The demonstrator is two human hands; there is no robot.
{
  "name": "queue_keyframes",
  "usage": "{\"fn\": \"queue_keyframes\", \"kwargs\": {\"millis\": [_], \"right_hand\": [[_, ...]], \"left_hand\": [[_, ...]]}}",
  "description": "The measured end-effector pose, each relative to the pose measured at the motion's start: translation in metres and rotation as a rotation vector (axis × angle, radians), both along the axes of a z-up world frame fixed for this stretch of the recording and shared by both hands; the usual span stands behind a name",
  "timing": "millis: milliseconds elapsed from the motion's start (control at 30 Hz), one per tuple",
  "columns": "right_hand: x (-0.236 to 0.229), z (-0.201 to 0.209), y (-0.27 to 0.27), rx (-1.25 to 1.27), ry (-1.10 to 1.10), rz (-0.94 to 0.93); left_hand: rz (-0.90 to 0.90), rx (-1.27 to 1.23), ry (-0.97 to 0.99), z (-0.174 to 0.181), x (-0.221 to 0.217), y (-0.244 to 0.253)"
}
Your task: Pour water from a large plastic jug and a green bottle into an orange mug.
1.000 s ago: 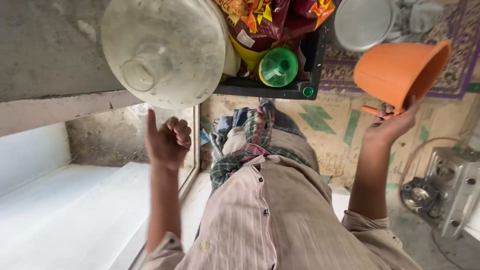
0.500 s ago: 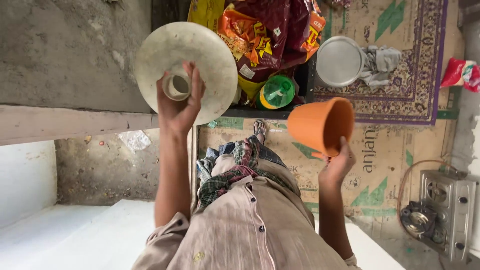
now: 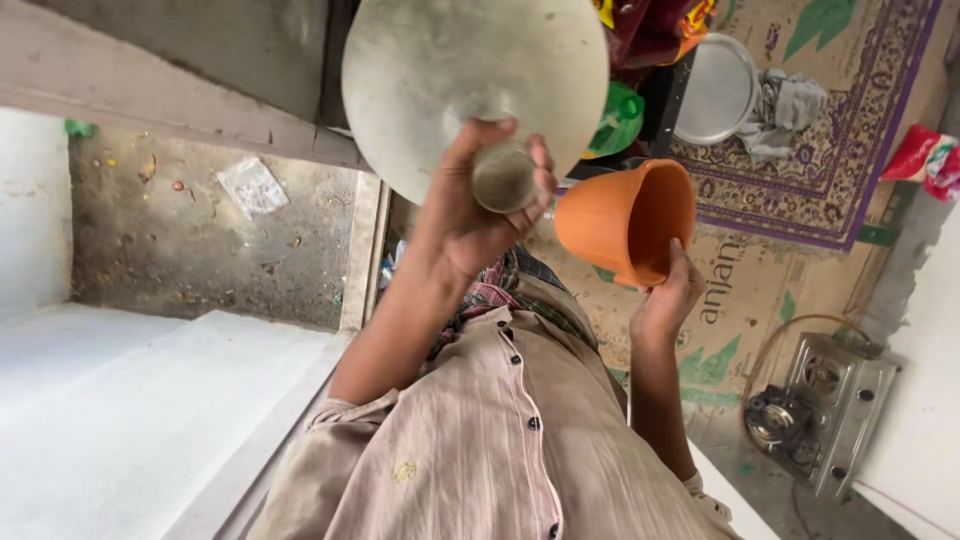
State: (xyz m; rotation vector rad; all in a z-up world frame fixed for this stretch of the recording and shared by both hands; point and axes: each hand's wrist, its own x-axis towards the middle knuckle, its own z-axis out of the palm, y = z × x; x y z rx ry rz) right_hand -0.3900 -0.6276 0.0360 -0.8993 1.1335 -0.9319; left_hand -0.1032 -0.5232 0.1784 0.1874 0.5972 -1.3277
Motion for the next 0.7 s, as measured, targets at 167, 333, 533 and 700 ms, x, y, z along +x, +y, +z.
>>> {"fn": "queue_keyframes", "kwargs": {"millis": [167,333,533,700], "right_hand": [[-0.009,-0.002,0.007,0.024,0.146,0.012],[-0.002,0.004,0.029,-0.012,0.074,0.135],[-0.015,-0.013,0.023,-0.029,0.159,0.251],[0.004,-0.053,-0.038,-0.175,0.044,0.542]], "left_hand": [[-0.086,0.100,-0.178,0.025,-0.014,0.013],[-0.043,0.006,-0.285,0.057,-0.011,0.021],[0.020,-0.151,-0.402,0.070,-0.043,0.039],[-0.030,-0.071,-0.258,0.009,-0.093,0.043]]}}
